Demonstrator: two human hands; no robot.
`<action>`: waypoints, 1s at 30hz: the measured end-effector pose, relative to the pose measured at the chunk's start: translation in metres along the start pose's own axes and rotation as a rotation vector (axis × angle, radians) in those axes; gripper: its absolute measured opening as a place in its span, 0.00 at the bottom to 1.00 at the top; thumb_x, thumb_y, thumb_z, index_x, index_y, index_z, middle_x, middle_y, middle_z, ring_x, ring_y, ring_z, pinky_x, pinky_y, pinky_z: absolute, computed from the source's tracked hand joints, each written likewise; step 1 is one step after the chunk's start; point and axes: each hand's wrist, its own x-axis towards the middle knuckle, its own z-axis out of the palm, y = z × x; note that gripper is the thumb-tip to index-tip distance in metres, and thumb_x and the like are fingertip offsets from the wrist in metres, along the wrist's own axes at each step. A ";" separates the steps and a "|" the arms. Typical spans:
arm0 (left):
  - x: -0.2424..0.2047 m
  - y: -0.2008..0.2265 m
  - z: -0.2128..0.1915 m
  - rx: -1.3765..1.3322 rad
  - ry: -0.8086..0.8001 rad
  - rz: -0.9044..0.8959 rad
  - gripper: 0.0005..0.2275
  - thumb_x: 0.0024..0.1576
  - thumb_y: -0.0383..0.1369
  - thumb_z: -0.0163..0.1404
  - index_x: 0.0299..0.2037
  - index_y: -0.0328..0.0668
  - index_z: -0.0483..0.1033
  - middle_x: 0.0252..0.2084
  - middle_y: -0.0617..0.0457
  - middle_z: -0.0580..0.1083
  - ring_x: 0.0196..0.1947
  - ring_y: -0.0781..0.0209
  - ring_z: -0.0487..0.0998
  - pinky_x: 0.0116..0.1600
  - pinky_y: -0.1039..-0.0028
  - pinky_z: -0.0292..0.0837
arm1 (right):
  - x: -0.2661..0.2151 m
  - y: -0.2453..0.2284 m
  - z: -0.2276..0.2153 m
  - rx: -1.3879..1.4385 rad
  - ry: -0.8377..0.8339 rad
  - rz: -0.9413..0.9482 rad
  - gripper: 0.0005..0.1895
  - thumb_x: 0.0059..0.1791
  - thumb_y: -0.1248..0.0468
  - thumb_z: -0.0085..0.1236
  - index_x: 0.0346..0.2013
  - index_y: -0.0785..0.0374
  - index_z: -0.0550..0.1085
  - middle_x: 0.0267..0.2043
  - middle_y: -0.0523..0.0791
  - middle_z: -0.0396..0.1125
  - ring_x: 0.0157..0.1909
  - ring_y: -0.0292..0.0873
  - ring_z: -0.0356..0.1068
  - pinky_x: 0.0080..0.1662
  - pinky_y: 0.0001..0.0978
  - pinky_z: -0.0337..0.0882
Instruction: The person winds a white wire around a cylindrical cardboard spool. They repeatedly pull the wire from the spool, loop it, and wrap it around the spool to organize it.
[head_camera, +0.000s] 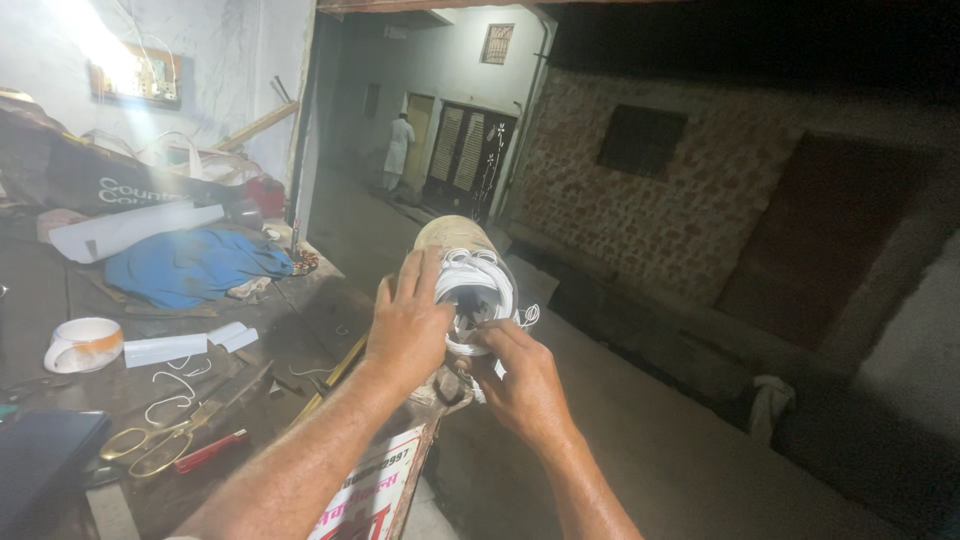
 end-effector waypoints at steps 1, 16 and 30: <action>-0.001 -0.001 0.002 -0.033 0.046 0.013 0.04 0.47 0.28 0.57 0.29 0.40 0.84 0.72 0.38 0.56 0.72 0.39 0.53 0.65 0.44 0.57 | -0.002 0.000 0.001 0.004 0.000 0.013 0.14 0.43 0.67 0.69 0.41 0.67 0.76 0.44 0.50 0.74 0.43 0.55 0.76 0.42 0.41 0.75; -0.008 -0.002 0.025 -0.422 0.385 -0.030 0.07 0.48 0.29 0.59 0.34 0.36 0.82 0.70 0.39 0.60 0.69 0.38 0.61 0.66 0.53 0.61 | -0.008 -0.001 0.008 0.031 0.022 0.044 0.14 0.44 0.66 0.68 0.42 0.63 0.76 0.46 0.48 0.74 0.45 0.53 0.77 0.44 0.41 0.75; -0.008 0.002 0.024 -0.199 0.261 -0.028 0.05 0.48 0.33 0.59 0.33 0.44 0.82 0.70 0.36 0.58 0.64 0.33 0.65 0.48 0.58 0.78 | -0.008 -0.001 -0.001 -0.207 0.034 -0.032 0.13 0.42 0.64 0.68 0.41 0.58 0.78 0.49 0.44 0.75 0.42 0.53 0.77 0.41 0.41 0.76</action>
